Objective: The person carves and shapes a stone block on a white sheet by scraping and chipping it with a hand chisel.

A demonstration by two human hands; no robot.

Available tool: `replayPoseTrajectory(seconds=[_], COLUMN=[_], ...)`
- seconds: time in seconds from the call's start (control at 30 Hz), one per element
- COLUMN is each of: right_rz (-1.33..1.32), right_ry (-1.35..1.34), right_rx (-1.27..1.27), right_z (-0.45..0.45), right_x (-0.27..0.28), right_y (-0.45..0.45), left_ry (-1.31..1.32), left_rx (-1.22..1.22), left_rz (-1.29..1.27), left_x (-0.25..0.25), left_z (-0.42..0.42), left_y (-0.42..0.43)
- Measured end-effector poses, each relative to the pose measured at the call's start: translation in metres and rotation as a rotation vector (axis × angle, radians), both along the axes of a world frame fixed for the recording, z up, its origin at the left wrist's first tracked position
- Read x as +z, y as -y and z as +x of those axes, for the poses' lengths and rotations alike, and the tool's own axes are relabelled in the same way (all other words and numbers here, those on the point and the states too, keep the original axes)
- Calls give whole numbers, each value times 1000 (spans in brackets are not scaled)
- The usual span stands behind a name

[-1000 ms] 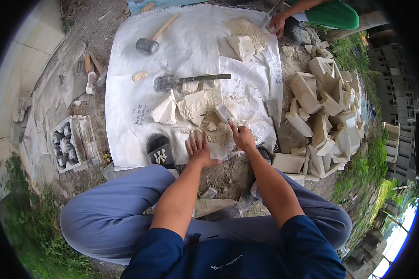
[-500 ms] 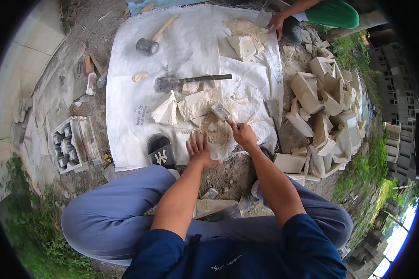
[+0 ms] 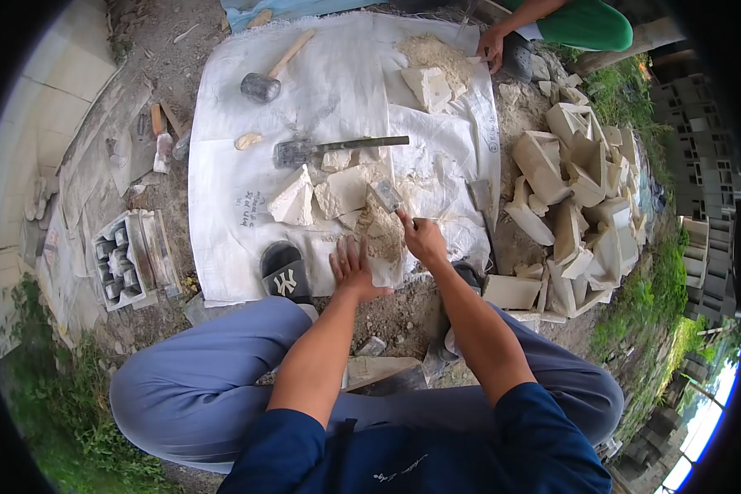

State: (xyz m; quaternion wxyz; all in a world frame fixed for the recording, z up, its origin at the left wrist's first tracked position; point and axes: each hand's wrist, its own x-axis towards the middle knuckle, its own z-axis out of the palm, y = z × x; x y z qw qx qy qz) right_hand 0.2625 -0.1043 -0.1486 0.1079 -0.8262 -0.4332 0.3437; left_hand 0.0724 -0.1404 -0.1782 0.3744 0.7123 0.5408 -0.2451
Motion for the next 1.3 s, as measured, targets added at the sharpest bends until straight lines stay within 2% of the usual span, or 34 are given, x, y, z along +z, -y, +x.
replayPoseTrajectory(seconds=[0.1, 0.17, 0.23, 0.3, 0.43, 0.5, 0.6, 0.7, 0.73, 0.77, 0.83, 0.9, 1.03, 1.1, 1.13, 1.2, 1.23, 1.3], right_rz=[17, 255, 250, -22, -134, -93, 197, 270, 125, 132, -62, -12, 332, 503, 506, 262, 268, -73], right_ry=[-116, -251, -242, 86, 64, 57, -155, -59, 53, 61, 99, 83, -259, -282, -281, -27, -26, 45], right_rx=[-8, -99, -80, 64, 69, 77, -52, 43, 103, 100, 50, 35, -145, -102, -103, 71, 66, 32], right_z=[-6, -12, -11, -7, 5, 6, -3, 1, 2, 7, 10, 13, 0, -1, 4, 10, 11, 16], right_x=[-2, -6, -11, -7, 14, 10, 7, -16, -19, -22, -15, -17, 5, -4, -14, -19, -17, -12], right_y=[10, 16, 17, 13, -3, 5, 17, 34, 33, 30, 20, 13, 15, 18, 23, 27, 23, 17], left_ry=[7, 29, 26, 26, 17, 12, 28, 4, 10, 3, -3, -19, 8, 4, 5, -2, -1, 4], left_rx=[6, 7, 10, 1, -8, 6, 20, 14, 9, -1, -10, -19, -9, -5, -7, 27, 23, -21], left_rz=[-21, -23, -32, -33, 28, 8, -37, -69, -60, -14, 33, 19, -34, -35, -32, -59, -53, -5], left_x=[-4, -8, -5, -1, 1, -1, 0, 1, 1, 1, 2, 0, -3, 0, 3, 10, 7, 4], left_z=[-3, -3, -3, -3, -1, -3, -4, -3, -2, -2, -2, -1, -5, -2, -1, -1, -2, -3], left_y=[6, 3, 3, 2, -4, 8, 3, 1, -1, 0, 6, 3, 6, 3, 1, -1, -1, 2])
